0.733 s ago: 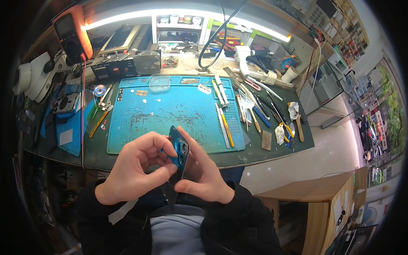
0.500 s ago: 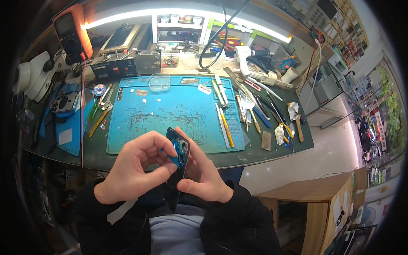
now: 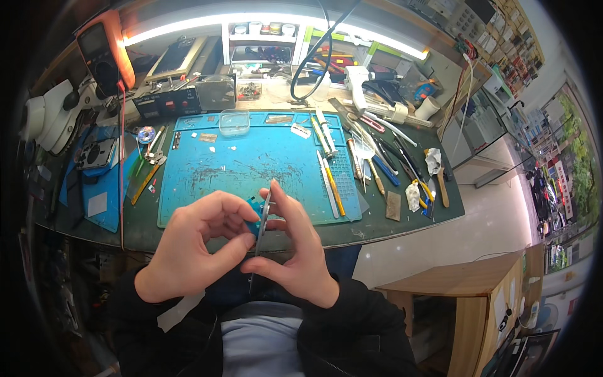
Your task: The person removes a blue protective film from the back of a smartphone, then uses a small brush to clean adhesive residue from the camera module area and the wireless charging coil region. The person handles the phone and brush throughout the clip.
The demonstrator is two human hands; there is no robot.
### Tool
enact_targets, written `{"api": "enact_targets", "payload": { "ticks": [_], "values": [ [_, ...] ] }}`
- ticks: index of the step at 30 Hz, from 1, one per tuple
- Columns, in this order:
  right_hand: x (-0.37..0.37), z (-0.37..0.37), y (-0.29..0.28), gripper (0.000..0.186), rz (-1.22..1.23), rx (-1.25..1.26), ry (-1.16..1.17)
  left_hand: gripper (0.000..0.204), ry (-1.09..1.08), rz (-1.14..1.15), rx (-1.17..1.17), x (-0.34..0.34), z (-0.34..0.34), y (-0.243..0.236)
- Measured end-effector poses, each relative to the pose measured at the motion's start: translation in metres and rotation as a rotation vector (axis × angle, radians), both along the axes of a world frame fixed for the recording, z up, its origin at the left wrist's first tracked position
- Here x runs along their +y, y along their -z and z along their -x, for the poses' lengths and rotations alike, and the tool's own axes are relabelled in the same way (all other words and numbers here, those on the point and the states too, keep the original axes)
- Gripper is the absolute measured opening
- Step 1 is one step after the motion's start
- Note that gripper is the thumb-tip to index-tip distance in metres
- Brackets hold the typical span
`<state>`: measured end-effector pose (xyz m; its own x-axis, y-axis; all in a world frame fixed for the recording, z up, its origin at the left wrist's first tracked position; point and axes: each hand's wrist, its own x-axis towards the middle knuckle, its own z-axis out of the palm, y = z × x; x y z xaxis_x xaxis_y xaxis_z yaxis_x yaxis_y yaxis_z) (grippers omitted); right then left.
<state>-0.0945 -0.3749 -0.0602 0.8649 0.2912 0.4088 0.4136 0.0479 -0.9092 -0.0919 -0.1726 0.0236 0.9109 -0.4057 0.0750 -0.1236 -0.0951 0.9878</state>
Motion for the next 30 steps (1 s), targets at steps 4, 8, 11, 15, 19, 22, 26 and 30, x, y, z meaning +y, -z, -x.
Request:
{"api": "enact_targets", "payload": {
  "ticks": [4,8,11,15,19,22,26,30],
  "values": [
    [0.001,0.001,-0.016,0.113,0.155,-0.141,0.132,0.019,0.058,-0.032,0.062,0.005,-0.007,-0.016],
    [-0.004,0.001,-0.025,0.112,0.18,-0.105,0.098,0.019,0.101,-0.013,0.141,0.007,-0.012,-0.022],
    [-0.006,0.002,-0.024,0.113,0.168,-0.048,0.072,0.018,0.127,0.076,0.245,0.006,-0.013,-0.021],
    [-0.007,0.0,-0.016,0.116,0.087,0.023,0.009,0.018,0.133,0.102,0.276,0.006,-0.014,-0.014],
    [-0.01,-0.002,-0.007,0.119,0.004,0.083,-0.096,0.019,0.109,0.058,0.198,0.003,-0.011,-0.009],
    [-0.009,-0.002,-0.006,0.121,-0.086,0.116,-0.158,0.022,0.097,0.044,0.181,0.002,-0.009,-0.005],
    [-0.008,0.0,-0.008,0.122,-0.179,0.202,-0.216,0.023,0.089,0.032,0.125,0.002,-0.008,-0.002],
    [-0.007,0.002,-0.008,0.122,-0.263,0.267,-0.266,0.024,0.084,0.009,0.071,0.002,-0.008,0.0]
  ]
}}
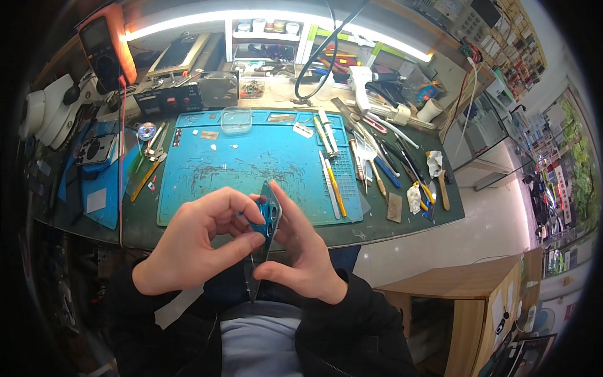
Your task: The person removes a blue protective film from the back of a smartphone, then uses a small brush to clean adhesive residue from the camera module area and the wireless charging coil region. The person handles the phone and brush throughout the clip.
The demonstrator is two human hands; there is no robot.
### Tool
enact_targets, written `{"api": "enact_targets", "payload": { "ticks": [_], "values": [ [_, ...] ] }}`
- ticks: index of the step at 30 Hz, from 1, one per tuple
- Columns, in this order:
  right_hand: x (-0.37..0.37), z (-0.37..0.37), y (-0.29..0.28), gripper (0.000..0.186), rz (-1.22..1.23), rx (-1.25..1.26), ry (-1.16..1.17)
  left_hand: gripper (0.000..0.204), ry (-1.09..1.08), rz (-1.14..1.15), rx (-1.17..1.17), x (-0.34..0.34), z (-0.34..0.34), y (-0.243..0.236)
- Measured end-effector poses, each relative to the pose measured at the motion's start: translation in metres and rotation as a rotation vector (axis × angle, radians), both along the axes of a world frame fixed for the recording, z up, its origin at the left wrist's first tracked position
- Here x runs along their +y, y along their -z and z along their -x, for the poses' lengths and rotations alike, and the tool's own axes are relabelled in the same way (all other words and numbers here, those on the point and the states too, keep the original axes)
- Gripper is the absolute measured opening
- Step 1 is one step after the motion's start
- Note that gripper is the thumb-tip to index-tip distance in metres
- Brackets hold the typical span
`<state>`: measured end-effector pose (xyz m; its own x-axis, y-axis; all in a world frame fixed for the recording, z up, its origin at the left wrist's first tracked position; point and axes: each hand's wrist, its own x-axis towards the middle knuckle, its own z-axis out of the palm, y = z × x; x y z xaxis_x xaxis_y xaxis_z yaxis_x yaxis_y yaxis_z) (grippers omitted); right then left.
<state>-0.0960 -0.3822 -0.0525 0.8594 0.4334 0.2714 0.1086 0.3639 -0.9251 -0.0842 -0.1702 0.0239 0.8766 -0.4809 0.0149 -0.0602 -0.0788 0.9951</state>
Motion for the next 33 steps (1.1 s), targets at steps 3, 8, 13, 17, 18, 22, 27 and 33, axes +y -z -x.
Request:
{"api": "enact_targets", "payload": {
  "ticks": [3,8,13,17,18,22,27,33],
  "values": [
    [0.001,0.0,0.0,0.121,-0.052,0.043,-0.03,0.024,0.006,-0.001,-0.038,0.0,0.0,0.001],
    [0.004,0.0,-0.001,0.121,-0.094,0.077,-0.054,0.023,0.01,-0.002,0.009,0.003,-0.001,-0.001],
    [0.003,-0.004,0.001,0.12,0.059,-0.086,0.049,0.022,-0.023,0.042,0.123,0.001,-0.001,-0.006],
    [0.0,-0.004,-0.002,0.118,0.166,-0.077,0.073,0.022,-0.002,0.032,0.163,0.004,-0.006,-0.007],
    [0.0,-0.003,-0.005,0.118,0.186,-0.058,0.081,0.022,0.009,0.038,0.182,0.004,-0.008,-0.007],
    [0.0,-0.003,-0.007,0.117,0.179,0.013,0.069,0.021,0.043,0.027,0.21,0.004,-0.01,-0.008],
    [-0.001,-0.007,-0.005,0.117,0.122,-0.017,0.053,0.021,0.072,0.043,0.155,0.005,-0.014,0.0],
    [-0.001,-0.006,-0.005,0.119,0.068,0.035,0.02,0.02,0.052,0.139,0.225,0.003,-0.011,0.003]
  ]
}}
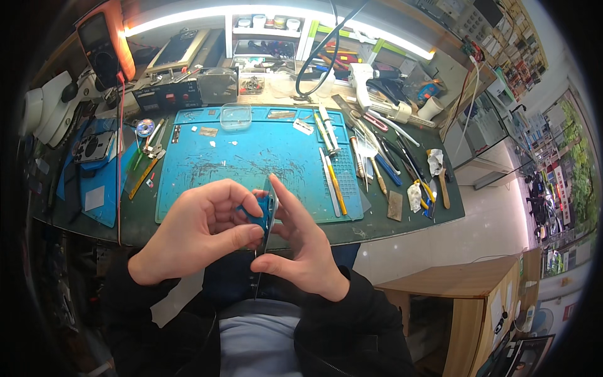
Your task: The person removes a blue protective film from the back of a smartphone, then uses a small brush to clean adhesive residue from the camera module area and the wireless charging coil region. The person handles the phone and brush throughout the clip.
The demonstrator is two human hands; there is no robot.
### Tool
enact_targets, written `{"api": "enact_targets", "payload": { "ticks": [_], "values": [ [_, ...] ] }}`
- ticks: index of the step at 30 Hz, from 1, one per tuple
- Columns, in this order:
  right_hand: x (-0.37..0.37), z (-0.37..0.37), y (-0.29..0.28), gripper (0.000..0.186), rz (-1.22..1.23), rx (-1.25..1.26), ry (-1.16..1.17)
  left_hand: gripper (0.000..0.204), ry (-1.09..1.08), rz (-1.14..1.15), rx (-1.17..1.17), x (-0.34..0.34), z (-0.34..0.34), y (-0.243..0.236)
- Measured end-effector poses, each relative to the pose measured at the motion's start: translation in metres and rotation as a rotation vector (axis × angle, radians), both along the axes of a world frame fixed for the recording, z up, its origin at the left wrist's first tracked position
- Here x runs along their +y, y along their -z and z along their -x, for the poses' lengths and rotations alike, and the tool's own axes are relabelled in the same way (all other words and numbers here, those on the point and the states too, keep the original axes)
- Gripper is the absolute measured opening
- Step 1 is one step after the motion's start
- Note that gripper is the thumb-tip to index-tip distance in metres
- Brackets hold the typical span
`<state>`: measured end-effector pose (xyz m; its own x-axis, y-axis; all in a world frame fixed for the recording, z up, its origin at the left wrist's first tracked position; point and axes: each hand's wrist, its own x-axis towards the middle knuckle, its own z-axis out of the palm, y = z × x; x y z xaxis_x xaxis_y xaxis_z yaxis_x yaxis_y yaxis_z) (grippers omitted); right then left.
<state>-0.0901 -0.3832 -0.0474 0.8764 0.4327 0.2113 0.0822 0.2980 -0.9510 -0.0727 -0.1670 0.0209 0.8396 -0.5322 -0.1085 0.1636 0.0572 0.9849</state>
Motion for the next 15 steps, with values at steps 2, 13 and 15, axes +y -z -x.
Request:
{"api": "enact_targets", "payload": {
  "ticks": [2,13,15],
  "values": [
    [0.0,0.0003,0.0006,0.121,-0.024,0.017,-0.008,0.02,0.006,0.002,0.013,0.0,0.0006,-0.0003],
    [0.0025,0.0049,-0.0017,0.122,-0.162,0.16,-0.085,0.024,-0.011,-0.101,-0.066,-0.0024,0.004,-0.0044],
    [0.0036,0.0047,-0.0005,0.122,-0.181,0.152,-0.08,0.024,-0.015,-0.099,-0.078,-0.0032,0.0044,-0.0043]
  ]
}}
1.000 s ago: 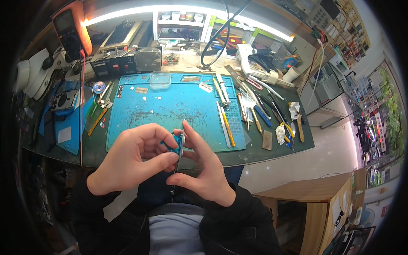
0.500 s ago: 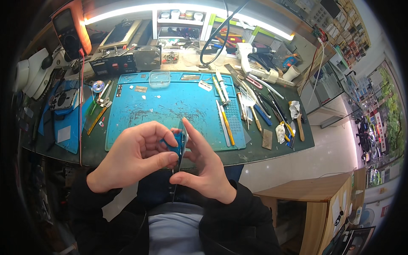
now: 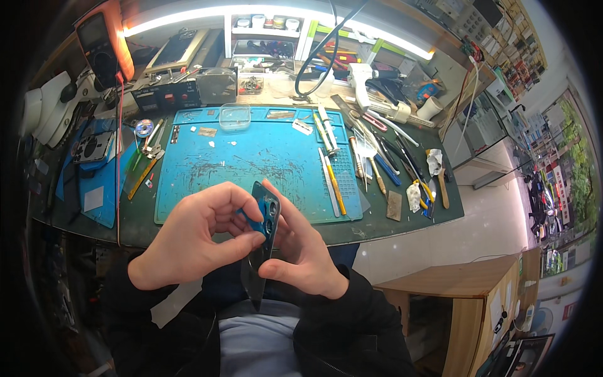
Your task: The person removes a blue protective film from the back of a smartphone, then uses a small brush to clean adhesive residue from the camera module area and the wireless charging coil region. The person handles the phone and brush throughout the clip.
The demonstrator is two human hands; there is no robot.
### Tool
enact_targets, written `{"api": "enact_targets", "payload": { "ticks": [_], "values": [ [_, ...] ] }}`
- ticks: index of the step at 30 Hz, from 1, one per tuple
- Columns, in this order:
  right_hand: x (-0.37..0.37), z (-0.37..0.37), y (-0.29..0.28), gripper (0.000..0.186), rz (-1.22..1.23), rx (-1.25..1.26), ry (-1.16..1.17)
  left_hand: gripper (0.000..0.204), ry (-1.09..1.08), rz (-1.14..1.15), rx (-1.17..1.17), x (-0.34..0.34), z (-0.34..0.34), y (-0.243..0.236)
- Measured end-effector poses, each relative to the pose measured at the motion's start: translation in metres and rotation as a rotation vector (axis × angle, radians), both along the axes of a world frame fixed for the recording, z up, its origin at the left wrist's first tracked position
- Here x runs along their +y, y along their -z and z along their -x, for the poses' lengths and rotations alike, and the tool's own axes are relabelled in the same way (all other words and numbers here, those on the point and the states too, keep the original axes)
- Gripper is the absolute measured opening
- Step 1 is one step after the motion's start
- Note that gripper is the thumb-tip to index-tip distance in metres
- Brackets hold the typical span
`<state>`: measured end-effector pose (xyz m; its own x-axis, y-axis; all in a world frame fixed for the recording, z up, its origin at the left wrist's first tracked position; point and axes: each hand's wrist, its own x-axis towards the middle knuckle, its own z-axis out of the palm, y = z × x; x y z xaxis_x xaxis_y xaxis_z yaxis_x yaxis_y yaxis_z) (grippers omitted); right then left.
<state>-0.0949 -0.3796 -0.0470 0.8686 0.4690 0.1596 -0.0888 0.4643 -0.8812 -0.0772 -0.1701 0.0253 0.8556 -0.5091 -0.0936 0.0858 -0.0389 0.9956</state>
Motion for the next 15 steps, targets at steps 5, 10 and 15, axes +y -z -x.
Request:
{"api": "enact_targets", "payload": {
  "ticks": [5,10,15],
  "values": [
    [-0.0013,-0.0019,0.0011,0.117,0.017,-0.024,-0.031,0.023,-0.004,-0.044,-0.018,0.0002,0.0005,-0.002],
    [-0.0011,-0.0002,-0.0026,0.116,0.037,0.017,-0.071,0.022,-0.011,-0.065,-0.039,-0.0003,0.0011,-0.0018],
    [-0.0022,-0.001,0.0026,0.12,0.057,0.025,-0.085,0.021,-0.022,-0.097,-0.089,-0.0005,0.0008,-0.0003]
  ]
}}
